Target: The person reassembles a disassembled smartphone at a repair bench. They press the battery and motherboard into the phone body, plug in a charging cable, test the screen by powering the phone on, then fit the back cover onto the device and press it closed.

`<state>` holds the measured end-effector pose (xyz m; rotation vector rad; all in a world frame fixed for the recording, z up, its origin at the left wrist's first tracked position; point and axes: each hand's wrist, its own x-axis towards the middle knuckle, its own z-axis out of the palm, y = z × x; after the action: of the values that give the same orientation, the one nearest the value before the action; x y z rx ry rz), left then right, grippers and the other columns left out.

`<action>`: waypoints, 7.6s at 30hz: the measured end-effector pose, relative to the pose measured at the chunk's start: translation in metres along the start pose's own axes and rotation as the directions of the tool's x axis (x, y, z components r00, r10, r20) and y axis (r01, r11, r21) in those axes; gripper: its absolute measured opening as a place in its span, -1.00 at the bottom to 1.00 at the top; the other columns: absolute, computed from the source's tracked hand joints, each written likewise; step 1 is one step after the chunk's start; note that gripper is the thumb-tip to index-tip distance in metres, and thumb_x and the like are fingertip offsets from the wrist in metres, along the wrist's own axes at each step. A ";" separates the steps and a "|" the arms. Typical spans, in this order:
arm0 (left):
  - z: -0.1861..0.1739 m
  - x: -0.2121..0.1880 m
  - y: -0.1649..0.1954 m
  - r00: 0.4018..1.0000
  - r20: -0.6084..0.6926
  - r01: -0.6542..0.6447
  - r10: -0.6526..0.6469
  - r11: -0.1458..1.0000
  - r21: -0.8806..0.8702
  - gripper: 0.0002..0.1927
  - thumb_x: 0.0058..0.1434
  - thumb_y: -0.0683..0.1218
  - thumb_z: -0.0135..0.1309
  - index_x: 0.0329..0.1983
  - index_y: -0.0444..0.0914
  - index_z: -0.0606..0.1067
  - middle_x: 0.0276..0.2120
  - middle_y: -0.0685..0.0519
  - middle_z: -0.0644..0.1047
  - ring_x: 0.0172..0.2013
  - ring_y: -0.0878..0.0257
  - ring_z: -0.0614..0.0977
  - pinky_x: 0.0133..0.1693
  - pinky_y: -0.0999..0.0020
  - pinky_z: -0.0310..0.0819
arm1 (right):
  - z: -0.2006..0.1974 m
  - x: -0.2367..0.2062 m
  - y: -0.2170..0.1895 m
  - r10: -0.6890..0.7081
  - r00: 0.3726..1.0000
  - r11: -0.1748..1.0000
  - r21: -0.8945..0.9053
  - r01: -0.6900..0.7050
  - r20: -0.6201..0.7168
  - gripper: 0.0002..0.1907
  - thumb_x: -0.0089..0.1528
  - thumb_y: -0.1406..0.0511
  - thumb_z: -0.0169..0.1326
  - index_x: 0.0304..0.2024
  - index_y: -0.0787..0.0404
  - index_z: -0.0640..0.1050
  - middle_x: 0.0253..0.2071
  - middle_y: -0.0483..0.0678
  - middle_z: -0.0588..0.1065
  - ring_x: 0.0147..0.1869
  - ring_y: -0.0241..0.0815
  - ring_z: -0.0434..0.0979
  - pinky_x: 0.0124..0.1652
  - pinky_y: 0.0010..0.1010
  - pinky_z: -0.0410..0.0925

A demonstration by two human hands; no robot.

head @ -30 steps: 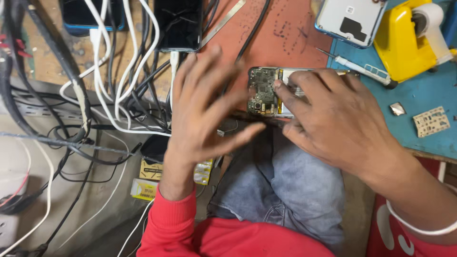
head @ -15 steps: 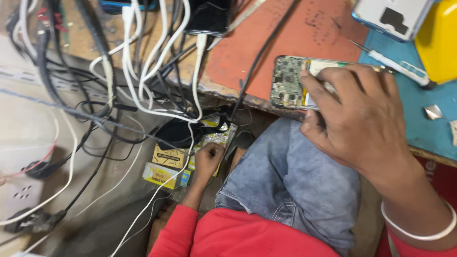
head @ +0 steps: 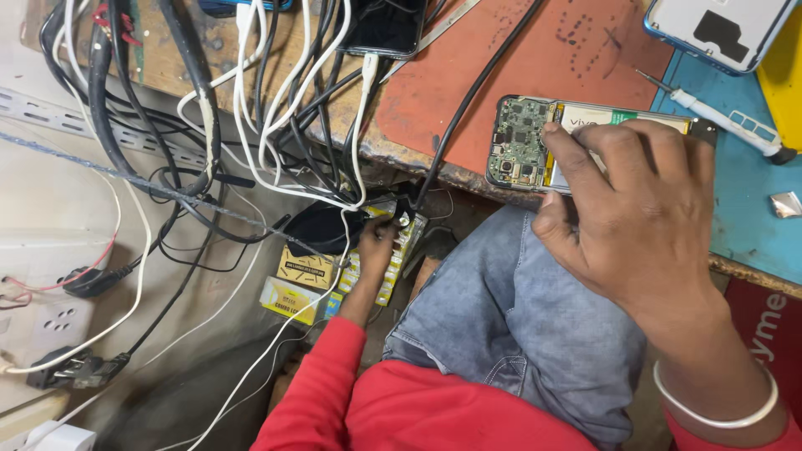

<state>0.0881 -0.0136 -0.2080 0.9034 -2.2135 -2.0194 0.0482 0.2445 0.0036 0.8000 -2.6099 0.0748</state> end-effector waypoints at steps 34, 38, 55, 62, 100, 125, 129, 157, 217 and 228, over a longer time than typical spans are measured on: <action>0.063 -0.115 0.039 0.383 0.921 0.808 0.069 0.458 -0.370 -0.60 0.46 0.00 -0.02 0.26 -0.28 0.44 -0.08 -0.14 0.59 -0.29 0.12 0.64 -0.30 0.28 0.53 | 0.019 -0.118 -0.065 0.808 0.544 0.139 0.823 -0.551 0.227 -0.76 0.31 0.43 0.20 0.01 0.44 0.60 -0.10 0.12 0.66 -0.07 -0.21 0.68 -0.03 -0.44 0.49; 0.044 -0.126 0.115 0.247 0.966 0.355 0.073 0.921 -0.160 -0.52 0.41 0.08 0.04 0.34 -0.16 0.37 -0.04 -0.09 0.52 -0.25 0.12 0.58 -0.25 0.26 0.44 | 0.021 -0.122 -0.059 0.892 0.425 0.074 0.879 -0.470 0.153 -0.71 0.39 0.41 0.12 0.11 0.51 0.52 -0.05 0.11 0.60 -0.03 -0.16 0.67 0.03 -0.43 0.49; 0.135 -0.084 0.203 0.232 0.546 -0.926 0.805 0.011 0.377 -0.10 0.20 0.42 0.15 0.30 -0.37 0.39 0.09 -0.15 0.46 0.14 -0.06 0.47 0.27 -0.08 0.26 | 0.014 -0.116 -0.038 0.912 0.403 0.204 0.931 -0.302 -0.069 -0.64 0.40 0.45 0.21 0.19 0.51 0.45 -0.03 0.11 0.58 -0.23 -0.25 0.62 -0.16 -0.42 0.55; 0.078 -0.058 0.220 -0.074 0.622 -0.988 0.780 -0.141 0.059 -0.13 0.21 0.44 0.16 0.26 -0.34 0.47 0.05 -0.12 0.58 0.08 0.00 0.61 0.18 0.04 0.39 | 0.006 -0.108 -0.041 0.841 0.527 0.410 0.780 -0.472 -0.123 -0.80 0.44 0.49 0.20 0.11 0.46 0.58 -0.15 0.05 0.57 -0.23 -0.30 0.56 -0.22 -0.55 0.42; 0.077 -0.036 0.213 -0.036 0.768 -0.997 0.640 -0.075 0.016 -0.15 0.18 0.43 0.24 0.32 -0.22 0.43 0.18 -0.07 0.48 0.26 -0.05 0.47 0.40 -0.27 0.10 | -0.019 -0.084 0.007 0.492 0.869 0.822 0.360 -0.443 -0.055 -0.68 0.22 0.30 0.34 0.04 0.09 0.69 -0.15 -0.12 0.44 -0.04 -0.08 0.34 0.01 -0.22 0.21; 0.076 -0.038 0.221 -0.076 0.766 -0.997 0.639 -0.023 -0.080 -0.19 0.17 0.36 0.26 0.26 -0.29 0.46 0.12 -0.14 0.50 0.20 -0.12 0.48 0.34 -0.13 0.23 | -0.015 -0.083 0.010 0.455 0.887 0.841 0.362 -0.402 -0.072 -0.69 0.17 0.30 0.34 -0.01 0.10 0.69 -0.20 -0.14 0.46 -0.07 -0.10 0.39 -0.05 -0.20 0.18; 0.078 -0.038 0.223 -0.084 0.775 -0.996 0.627 -0.039 -0.076 -0.18 0.18 0.36 0.25 0.27 -0.31 0.44 0.10 -0.13 0.50 0.15 -0.14 0.48 0.29 -0.10 0.26 | -0.014 -0.082 0.010 0.447 0.893 0.843 0.362 -0.397 -0.061 -0.69 0.17 0.31 0.33 -0.02 0.13 0.68 -0.18 -0.13 0.47 -0.09 -0.10 0.38 -0.05 -0.20 0.19; 0.036 -0.056 0.184 0.124 0.473 -0.974 0.872 0.016 0.225 -0.51 0.23 0.26 0.40 0.01 -0.15 0.61 0.18 0.02 0.53 0.21 0.02 0.51 0.31 -0.06 0.20 | -0.012 -0.085 0.010 0.524 0.851 0.794 0.369 -0.483 -0.012 -0.51 0.05 0.29 0.43 0.05 0.18 0.66 -0.17 -0.04 0.43 -0.07 -0.13 0.42 -0.08 -0.35 0.29; 0.021 -0.021 0.196 0.281 0.592 -0.926 0.755 0.052 0.374 -0.13 0.08 0.53 0.26 0.21 -0.16 0.54 0.20 -0.17 0.40 0.40 -0.19 0.26 0.39 -0.36 -0.19 | -0.005 -0.090 0.009 0.524 0.850 0.801 0.362 -0.477 -0.040 -0.57 0.11 0.26 0.44 0.02 0.13 0.68 -0.14 -0.07 0.44 -0.11 -0.17 0.41 -0.09 -0.39 0.28; 0.020 -0.018 0.191 0.281 0.622 -0.919 0.731 0.019 0.393 -0.10 0.08 0.52 0.26 0.26 -0.15 0.51 0.18 -0.12 0.40 0.38 -0.15 0.30 0.38 -0.48 -0.20 | -0.004 -0.091 0.010 0.523 0.851 0.805 0.354 -0.476 -0.047 -0.57 0.12 0.26 0.45 0.03 0.12 0.68 -0.16 -0.08 0.44 -0.11 -0.17 0.41 -0.10 -0.40 0.29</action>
<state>0.0195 0.0126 -0.0298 -0.8149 -2.5758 -0.6065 0.1130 0.3013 -0.0287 0.1597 -2.6293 0.7138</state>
